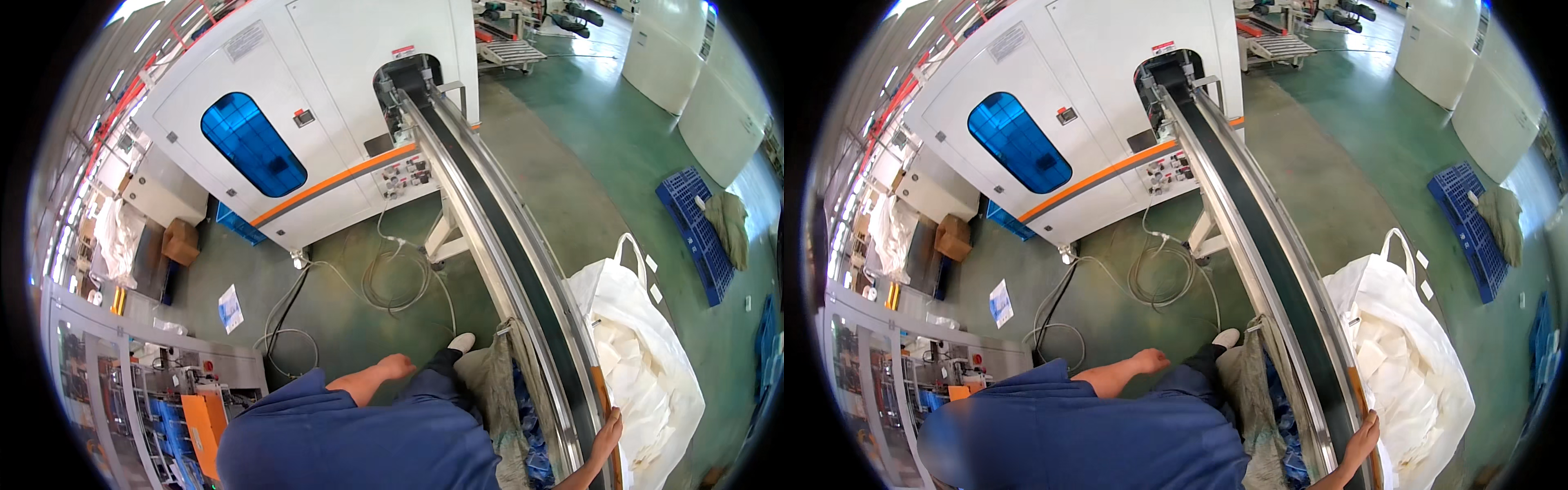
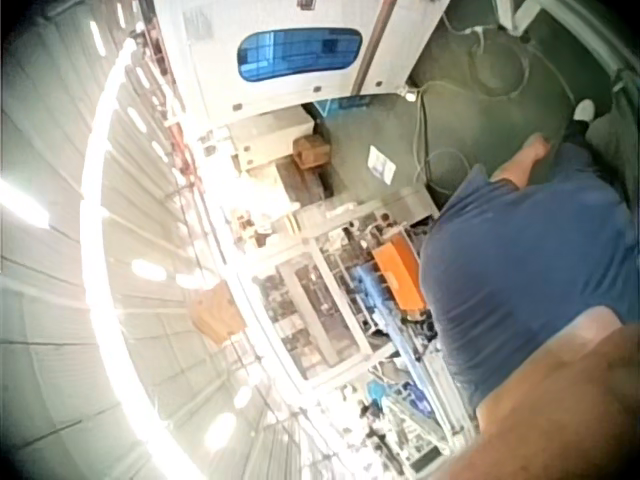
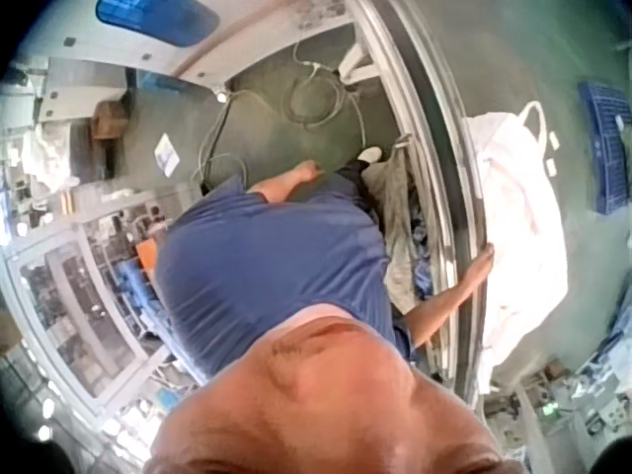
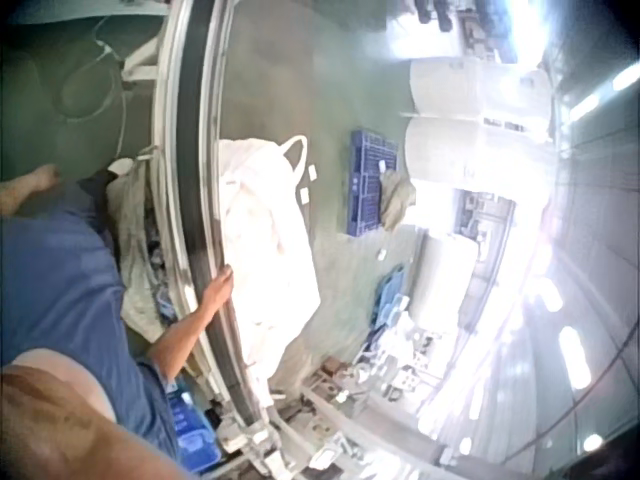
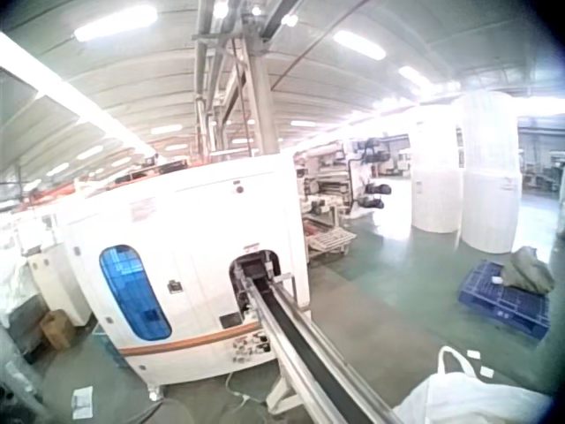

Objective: The person operates a control panel on a large industrial machine, then walks to a conveyor to collect and stack white folded paper products. They return to the machine to adjust a cardboard guide on the conveyor belt and interact with the control panel again.

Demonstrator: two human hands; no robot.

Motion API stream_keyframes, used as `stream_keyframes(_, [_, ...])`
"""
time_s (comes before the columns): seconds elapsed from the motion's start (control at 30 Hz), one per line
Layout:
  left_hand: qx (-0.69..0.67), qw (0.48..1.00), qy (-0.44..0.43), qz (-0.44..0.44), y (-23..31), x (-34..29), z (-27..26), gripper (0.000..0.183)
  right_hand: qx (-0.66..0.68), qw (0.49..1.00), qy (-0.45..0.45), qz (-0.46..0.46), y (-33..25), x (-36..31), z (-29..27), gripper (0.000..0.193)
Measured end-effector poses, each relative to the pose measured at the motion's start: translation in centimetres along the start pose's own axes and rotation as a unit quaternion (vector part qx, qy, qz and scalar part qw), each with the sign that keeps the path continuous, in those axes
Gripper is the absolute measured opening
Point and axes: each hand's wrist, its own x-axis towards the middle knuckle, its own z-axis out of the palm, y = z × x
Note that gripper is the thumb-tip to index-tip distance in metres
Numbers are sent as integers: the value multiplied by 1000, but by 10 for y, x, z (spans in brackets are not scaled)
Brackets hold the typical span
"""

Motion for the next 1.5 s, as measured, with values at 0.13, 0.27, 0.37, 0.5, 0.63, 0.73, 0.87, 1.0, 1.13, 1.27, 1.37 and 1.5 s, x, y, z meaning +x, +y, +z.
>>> stream_keyframes(0.13, [-11,1000,-1,-29,-15,6,1,41,-9,1000,-8,4,1,6,1,53])
stream_keyframes(0.27, [3,998,-12,-57,-9,7,-13,40,-31,1000,3,7,6,7,5,53])
stream_keyframes(0.37, [18,999,-5,-41,-14,32,-12,39,-30,999,19,28,10,0,2,53])
stream_keyframes(0.5, [-38,998,-1,-42,-4,30,-20,40,-21,999,9,30,1,4,7,52])
stream_keyframes(0.63, [-34,999,18,-27,-7,46,-16,41,-41,998,12,41,-3,0,6,52])
stream_keyframes(0.73, [-49,998,7,-44,-10,54,-14,40,-40,999,1,33,7,3,3,52])
stream_keyframes(0.87, [-69,995,-7,-72,-17,46,-13,40,-45,999,-4,28,-4,4,7,51])
stream_keyframes(1.0, [-68,995,-5,-70,-27,50,-10,40,-37,999,0,32,3,3,6,51])
stream_keyframes(1.13, [-60,996,-6,-66,-35,53,-7,38,-46,998,18,47,5,2,9,49])
stream_keyframes(1.27, [-46,997,-20,-65,-38,58,-11,39,-57,997,35,42,10,-3,5,46])
stream_keyframes(1.37, [-64,995,-25,-74,-45,60,-17,40,-68,997,27,33,9,1,7,45])
stream_keyframes(1.5, [-91,995,-10,-33,-37,46,-46,39,-134,990,6,-31,15,0,5,39])
